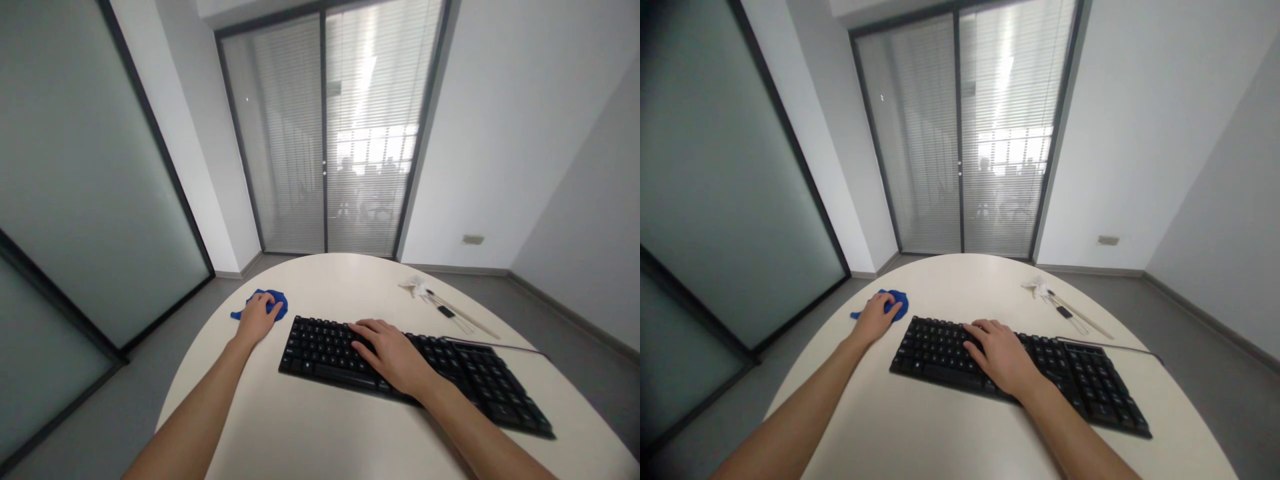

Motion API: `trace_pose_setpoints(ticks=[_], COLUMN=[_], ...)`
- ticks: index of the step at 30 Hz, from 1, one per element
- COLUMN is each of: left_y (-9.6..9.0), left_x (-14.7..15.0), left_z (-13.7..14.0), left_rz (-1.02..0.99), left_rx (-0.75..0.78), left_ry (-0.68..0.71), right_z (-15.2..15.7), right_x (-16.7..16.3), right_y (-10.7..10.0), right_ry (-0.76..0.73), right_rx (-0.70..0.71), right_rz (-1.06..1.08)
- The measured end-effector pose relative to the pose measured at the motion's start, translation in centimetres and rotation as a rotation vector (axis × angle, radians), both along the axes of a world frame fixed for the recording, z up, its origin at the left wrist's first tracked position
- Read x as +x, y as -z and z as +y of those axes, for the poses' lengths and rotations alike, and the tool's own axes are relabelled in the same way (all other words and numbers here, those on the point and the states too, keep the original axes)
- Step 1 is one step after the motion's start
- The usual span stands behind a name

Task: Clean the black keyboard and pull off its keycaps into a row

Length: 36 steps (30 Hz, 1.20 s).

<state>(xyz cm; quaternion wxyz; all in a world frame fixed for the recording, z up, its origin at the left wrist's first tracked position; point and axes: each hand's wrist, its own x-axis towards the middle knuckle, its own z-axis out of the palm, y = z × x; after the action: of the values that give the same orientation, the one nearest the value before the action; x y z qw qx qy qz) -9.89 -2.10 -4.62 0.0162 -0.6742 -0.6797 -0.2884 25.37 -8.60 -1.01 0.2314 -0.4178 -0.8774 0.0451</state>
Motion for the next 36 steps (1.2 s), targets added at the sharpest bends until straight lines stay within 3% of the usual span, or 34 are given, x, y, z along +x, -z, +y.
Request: trace_pose_setpoints(ticks=[3,8,13,19,22,25,30,36], left_y=[-0.1,0.3,0.6,-1.3,-2.5,-2.8,-0.5,1.1], left_x=[0.6,0.0,-1.8,-2.4,-1.9,-1.1,-0.9,-3.2], left_z=[-0.2,0.0,1.3,1.0,-0.4,-1.7,-2.1,0.0], left_rz=[-0.045,-0.160,-0.449,-0.536,-0.470,-0.301,-0.007,-0.019], left_rx=[0.044,0.018,0.138,0.301,0.308,0.183,-0.038,0.055], left_ry=[0.083,0.096,-0.132,-0.289,-0.252,-0.167,-0.062,-0.093], right_z=[0.0,0.0,-0.1,-0.1,0.0,0.0,-0.1,0.0], right_x=[0.0,0.0,-0.1,-0.1,-0.1,-0.2,-0.2,-0.2], right_y=[0.1,0.1,-0.2,-0.3,-0.2,-0.2,-0.2,-0.1], right_ry=[-0.001,0.005,0.009,0.002,0.002,0.000,0.002,0.007], right_rx=[0.000,-0.015,-0.025,-0.036,-0.035,-0.028,-0.033,-0.028], right_rz=[0.003,-0.011,-0.007,-0.008,-0.007,-0.004,-0.008,-0.007])
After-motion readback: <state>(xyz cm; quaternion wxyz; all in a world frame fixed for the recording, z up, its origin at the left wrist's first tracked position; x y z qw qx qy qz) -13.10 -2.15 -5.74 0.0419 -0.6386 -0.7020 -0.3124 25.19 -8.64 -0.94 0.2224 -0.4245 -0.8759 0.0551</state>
